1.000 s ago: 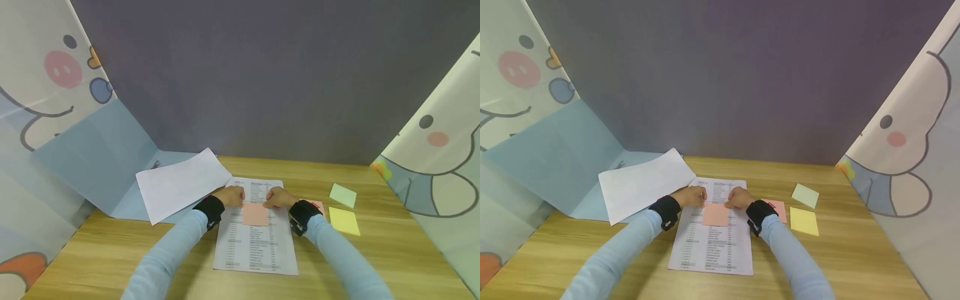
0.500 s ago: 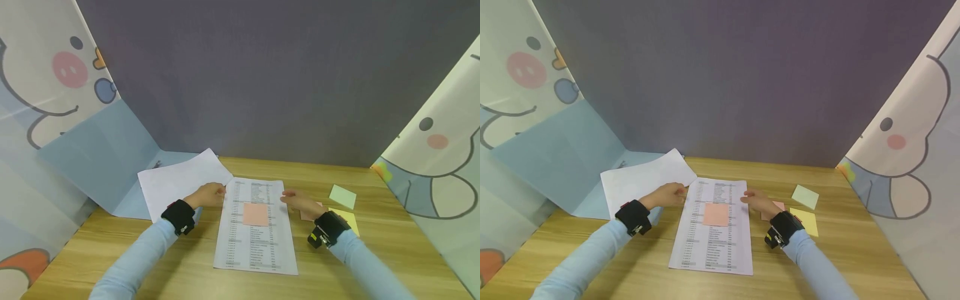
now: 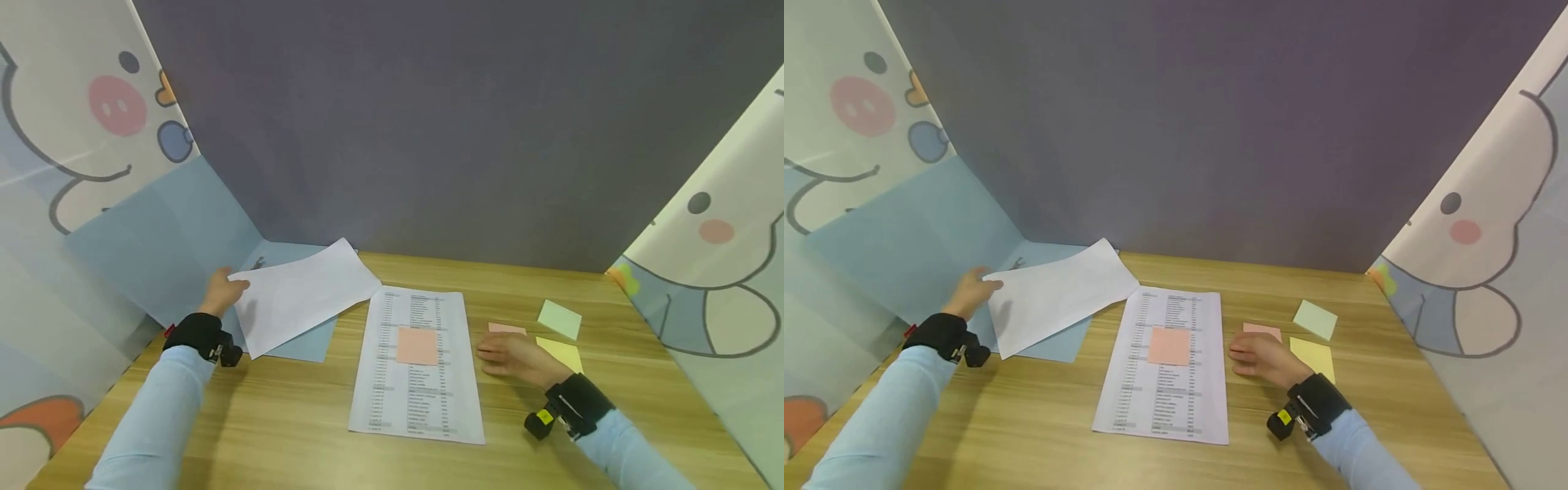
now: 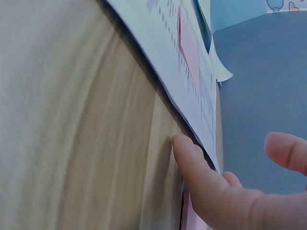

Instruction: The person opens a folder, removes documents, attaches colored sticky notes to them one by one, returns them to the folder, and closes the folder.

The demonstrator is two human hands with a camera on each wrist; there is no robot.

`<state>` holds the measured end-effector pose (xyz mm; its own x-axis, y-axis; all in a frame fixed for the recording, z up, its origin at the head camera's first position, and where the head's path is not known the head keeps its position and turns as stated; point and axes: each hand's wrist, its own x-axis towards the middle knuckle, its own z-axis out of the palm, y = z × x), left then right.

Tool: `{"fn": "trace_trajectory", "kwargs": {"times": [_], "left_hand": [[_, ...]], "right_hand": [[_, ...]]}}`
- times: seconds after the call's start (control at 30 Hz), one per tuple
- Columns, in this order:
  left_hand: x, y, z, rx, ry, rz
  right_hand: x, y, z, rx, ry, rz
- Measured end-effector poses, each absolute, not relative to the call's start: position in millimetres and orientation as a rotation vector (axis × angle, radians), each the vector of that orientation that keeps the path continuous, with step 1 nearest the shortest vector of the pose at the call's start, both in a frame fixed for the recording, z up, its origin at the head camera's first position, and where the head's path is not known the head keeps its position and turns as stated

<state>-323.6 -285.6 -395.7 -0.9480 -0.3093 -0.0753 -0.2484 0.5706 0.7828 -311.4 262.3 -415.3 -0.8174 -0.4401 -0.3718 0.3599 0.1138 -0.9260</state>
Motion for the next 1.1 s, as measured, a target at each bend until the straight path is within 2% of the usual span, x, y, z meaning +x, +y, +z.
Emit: {"fn": "trace_trajectory", "kwargs": {"times": [0.3,0.5,0.7,1.1], "left_hand": [[-331,-318,-419,0.647,-2.741,-1.211],[-337,-315,-425,0.667,-2.708,-1.152],[-336,-310,-431,0.758,-2.593,-1.033],[-334,-298,-413,0.557,-2.507,-0.939]], "right_hand": [[-309,253,-418,0.033,1.792,-1.795],[-307,247,-420,0.100,1.754,-1.866],[-307,241,-423,0.050,1.732,-1.840],[-306,230,-430,-0.008,1.788,-1.795]]}}
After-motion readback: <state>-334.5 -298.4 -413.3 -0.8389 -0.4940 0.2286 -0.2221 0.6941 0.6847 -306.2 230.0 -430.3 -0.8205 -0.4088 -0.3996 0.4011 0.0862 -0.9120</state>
